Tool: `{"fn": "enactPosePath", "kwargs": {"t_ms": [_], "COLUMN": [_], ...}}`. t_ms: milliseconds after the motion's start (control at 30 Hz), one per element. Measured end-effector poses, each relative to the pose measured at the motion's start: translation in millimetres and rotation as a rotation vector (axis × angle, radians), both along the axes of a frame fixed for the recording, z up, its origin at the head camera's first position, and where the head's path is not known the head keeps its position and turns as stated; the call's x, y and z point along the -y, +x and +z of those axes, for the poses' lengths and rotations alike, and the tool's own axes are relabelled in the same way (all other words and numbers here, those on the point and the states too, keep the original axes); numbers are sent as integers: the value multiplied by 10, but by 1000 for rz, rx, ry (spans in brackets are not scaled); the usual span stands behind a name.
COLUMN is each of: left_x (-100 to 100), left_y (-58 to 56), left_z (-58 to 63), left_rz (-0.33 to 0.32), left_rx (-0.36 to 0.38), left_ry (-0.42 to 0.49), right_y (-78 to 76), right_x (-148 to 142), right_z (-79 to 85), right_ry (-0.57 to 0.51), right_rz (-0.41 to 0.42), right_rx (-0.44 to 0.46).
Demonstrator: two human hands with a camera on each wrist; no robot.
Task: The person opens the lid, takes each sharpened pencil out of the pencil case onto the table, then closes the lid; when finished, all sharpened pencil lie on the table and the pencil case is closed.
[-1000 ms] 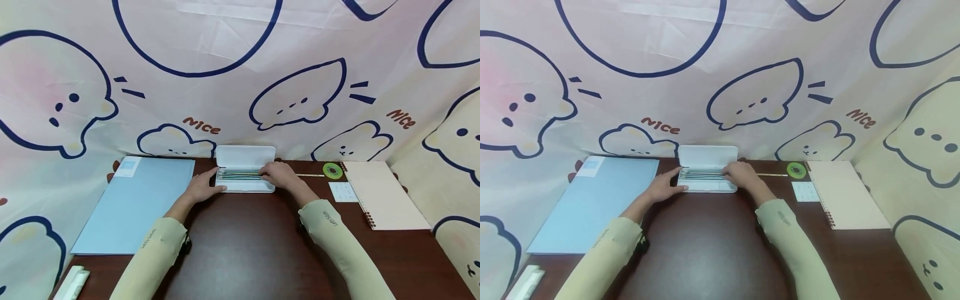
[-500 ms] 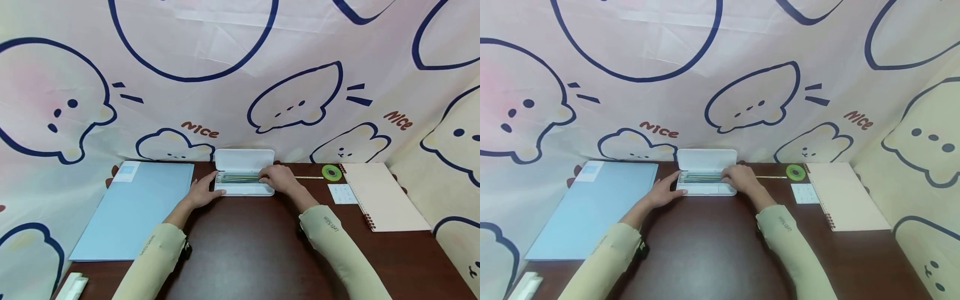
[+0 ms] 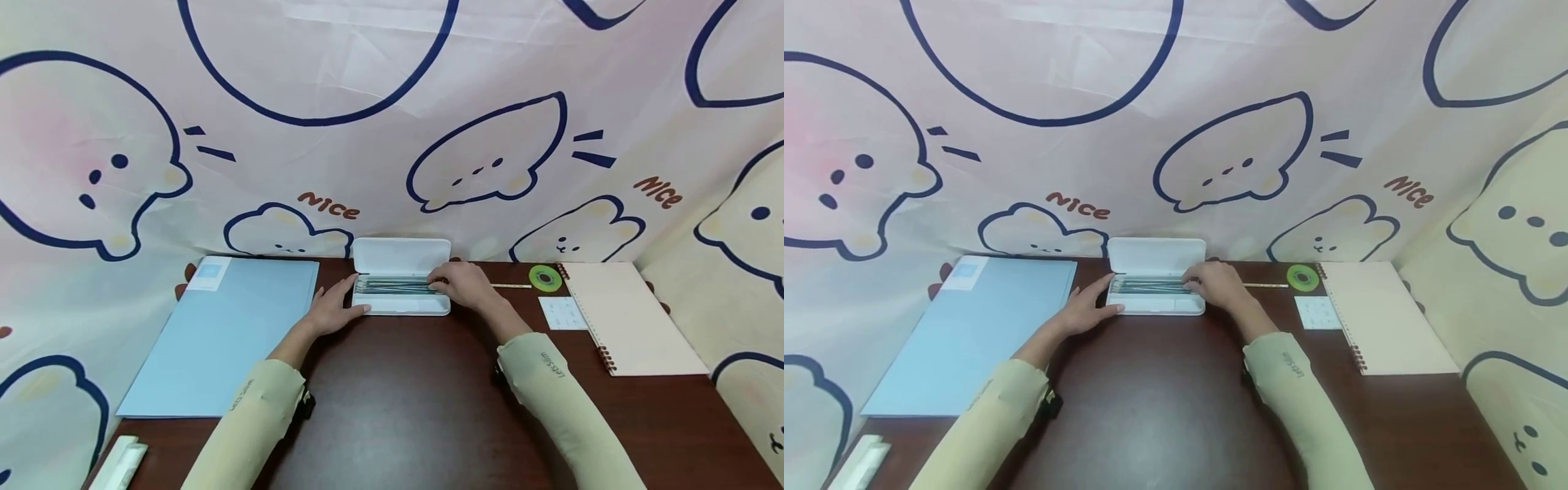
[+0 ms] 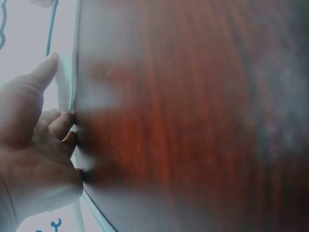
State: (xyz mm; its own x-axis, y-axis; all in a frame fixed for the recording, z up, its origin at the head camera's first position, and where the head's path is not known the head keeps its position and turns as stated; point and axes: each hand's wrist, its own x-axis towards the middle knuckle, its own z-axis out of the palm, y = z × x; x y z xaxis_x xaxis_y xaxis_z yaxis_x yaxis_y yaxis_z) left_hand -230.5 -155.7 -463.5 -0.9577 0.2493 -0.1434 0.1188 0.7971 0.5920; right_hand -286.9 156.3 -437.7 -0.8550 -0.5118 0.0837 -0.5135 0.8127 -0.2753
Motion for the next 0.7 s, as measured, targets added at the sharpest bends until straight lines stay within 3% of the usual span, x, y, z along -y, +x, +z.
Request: {"fn": "enactPosePath", "kwargs": {"t_ms": [533, 700], "left_x": [-12, 0], "left_y": [-6, -20], "left_z": [8, -8], "left_rz": [-2, -6], "left_rx": [6, 0], "left_ry": [8, 6], "right_y": [23, 22], "right_x": [-404, -560], "right_z": [73, 105], "right_ry": [-104, -112], "right_rz": [-50, -109], "right_rx": [-85, -30]}}
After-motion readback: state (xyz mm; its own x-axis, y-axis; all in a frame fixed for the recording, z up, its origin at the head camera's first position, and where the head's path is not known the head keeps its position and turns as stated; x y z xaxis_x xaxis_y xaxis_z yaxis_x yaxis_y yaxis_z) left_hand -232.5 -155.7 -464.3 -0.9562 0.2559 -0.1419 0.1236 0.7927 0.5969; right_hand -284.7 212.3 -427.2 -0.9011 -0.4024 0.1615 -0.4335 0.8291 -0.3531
